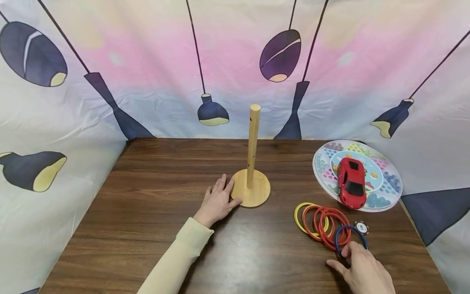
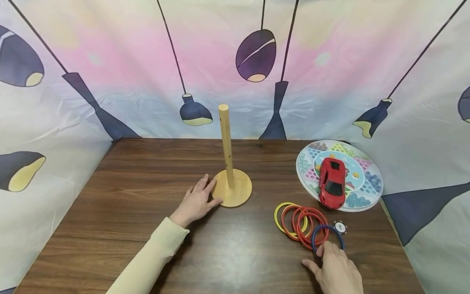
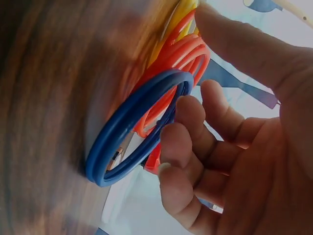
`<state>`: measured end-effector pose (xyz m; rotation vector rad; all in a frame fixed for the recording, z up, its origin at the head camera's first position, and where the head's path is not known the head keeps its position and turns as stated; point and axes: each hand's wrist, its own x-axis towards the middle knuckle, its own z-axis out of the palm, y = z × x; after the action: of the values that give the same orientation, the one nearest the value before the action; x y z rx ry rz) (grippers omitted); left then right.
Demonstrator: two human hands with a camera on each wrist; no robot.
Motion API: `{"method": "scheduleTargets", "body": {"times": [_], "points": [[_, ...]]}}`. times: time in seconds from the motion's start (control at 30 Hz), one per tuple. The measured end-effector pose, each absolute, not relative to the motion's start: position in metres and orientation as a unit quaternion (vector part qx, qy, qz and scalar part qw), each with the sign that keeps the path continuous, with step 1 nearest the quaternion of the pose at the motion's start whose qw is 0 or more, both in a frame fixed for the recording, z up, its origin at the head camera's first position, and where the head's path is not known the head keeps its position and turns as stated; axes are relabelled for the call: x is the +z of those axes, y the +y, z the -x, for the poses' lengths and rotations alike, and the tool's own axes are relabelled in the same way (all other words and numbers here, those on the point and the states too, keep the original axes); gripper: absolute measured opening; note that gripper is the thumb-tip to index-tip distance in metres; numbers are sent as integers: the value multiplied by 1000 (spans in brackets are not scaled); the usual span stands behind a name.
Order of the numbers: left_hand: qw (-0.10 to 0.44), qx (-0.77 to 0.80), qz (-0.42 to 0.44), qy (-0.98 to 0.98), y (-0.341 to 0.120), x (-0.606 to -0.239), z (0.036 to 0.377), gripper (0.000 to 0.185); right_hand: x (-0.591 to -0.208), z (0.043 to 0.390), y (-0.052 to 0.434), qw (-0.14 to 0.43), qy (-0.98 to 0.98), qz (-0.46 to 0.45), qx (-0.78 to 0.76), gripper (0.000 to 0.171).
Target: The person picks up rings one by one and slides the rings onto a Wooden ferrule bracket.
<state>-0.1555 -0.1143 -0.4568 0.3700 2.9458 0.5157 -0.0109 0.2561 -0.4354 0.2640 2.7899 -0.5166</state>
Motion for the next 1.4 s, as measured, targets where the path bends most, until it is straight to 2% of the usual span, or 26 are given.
{"method": "scheduleTargets", "body": {"times": [0.23,0.4,0.57,0.83,1.07,1.23,1.4], "points": [[67,173,-149,971,-115,-455,156,70,-439,11,256,156,962,-111,-194,58],[82,188,-151,967,-115,-454,155,75,-442,10,257,153,960,-129,-198,58],[85,187,-144,968,-113,-454,155,76,-445,11,262,182,954,-138,-197,62],[90,186,-139,968,-113,-456,154,78,-446,9,267,184,947,-160,-208,53],[88,196,-144,966,-113,-457,154,77,-448,11,272,197,949,-173,-174,55],[90,192,-145,966,-113,-457,154,77,-452,13,281,223,947,-155,-170,44],[91,190,-147,966,-113,-458,155,79,-453,15,288,221,951,-131,-170,33]]}}
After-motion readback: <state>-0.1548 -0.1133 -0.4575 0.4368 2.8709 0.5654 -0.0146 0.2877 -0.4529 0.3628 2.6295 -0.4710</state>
